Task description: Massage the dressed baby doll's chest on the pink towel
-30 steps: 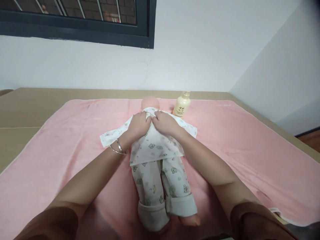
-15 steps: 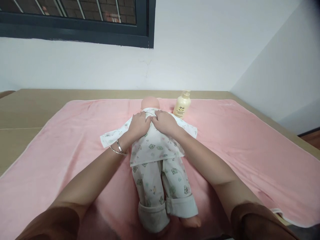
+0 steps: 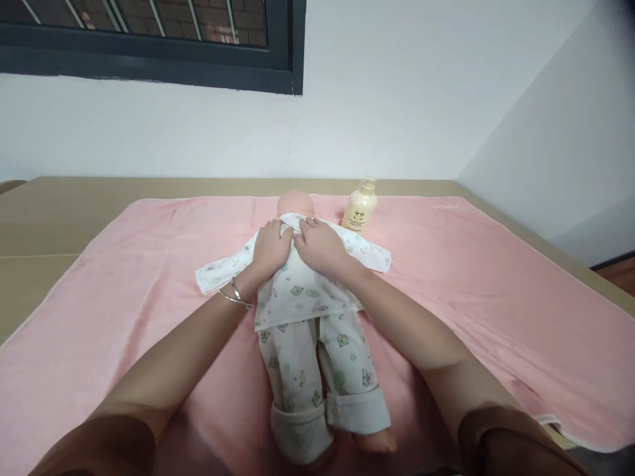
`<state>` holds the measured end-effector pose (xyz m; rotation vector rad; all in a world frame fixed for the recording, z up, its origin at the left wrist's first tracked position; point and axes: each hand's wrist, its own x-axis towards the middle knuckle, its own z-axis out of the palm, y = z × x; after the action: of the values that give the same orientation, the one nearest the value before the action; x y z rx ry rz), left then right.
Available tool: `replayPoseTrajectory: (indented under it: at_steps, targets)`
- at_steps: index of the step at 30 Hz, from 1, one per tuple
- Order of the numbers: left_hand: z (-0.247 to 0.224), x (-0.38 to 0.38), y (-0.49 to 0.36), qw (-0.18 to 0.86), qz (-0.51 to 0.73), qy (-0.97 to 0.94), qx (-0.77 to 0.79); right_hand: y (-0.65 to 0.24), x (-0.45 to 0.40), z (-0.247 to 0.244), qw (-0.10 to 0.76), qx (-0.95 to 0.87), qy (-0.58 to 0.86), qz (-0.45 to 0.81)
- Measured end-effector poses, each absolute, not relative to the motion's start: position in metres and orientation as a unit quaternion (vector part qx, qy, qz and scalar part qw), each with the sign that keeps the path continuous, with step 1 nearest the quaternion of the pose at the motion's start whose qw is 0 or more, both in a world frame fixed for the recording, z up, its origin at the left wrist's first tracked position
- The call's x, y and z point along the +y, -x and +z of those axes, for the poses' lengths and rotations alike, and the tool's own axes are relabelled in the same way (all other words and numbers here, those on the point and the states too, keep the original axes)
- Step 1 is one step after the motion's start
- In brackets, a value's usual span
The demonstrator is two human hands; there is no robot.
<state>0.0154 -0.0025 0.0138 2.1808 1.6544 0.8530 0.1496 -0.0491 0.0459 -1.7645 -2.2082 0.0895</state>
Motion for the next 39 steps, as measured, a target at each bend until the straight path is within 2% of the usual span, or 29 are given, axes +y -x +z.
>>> replayPoseTrajectory:
  at_steps: [4,14,25,33,39]
  targets:
    - [0.009,-0.005,-0.018,0.114,0.284,-0.757,0.577,-0.16,-0.032,0.042,0.166,-0.75,0.636,0.075]
    - [0.018,-0.03,-0.03,0.062,0.252,-0.791,0.554,-0.171,-0.026,0.043,0.171,-0.762,0.618,0.091]
    - [0.014,0.008,-0.009,0.197,0.266,-0.754,0.568,-0.162,-0.045,0.058,0.122,-0.763,0.632,0.059]
    - [0.018,-0.026,-0.027,0.046,0.246,-0.793,0.556,-0.175,-0.026,0.05,0.155,-0.737,0.647,0.117]
    - [0.02,-0.006,-0.014,0.137,0.26,-0.787,0.543,-0.156,-0.049,0.056,0.118,-0.776,0.619,0.011]
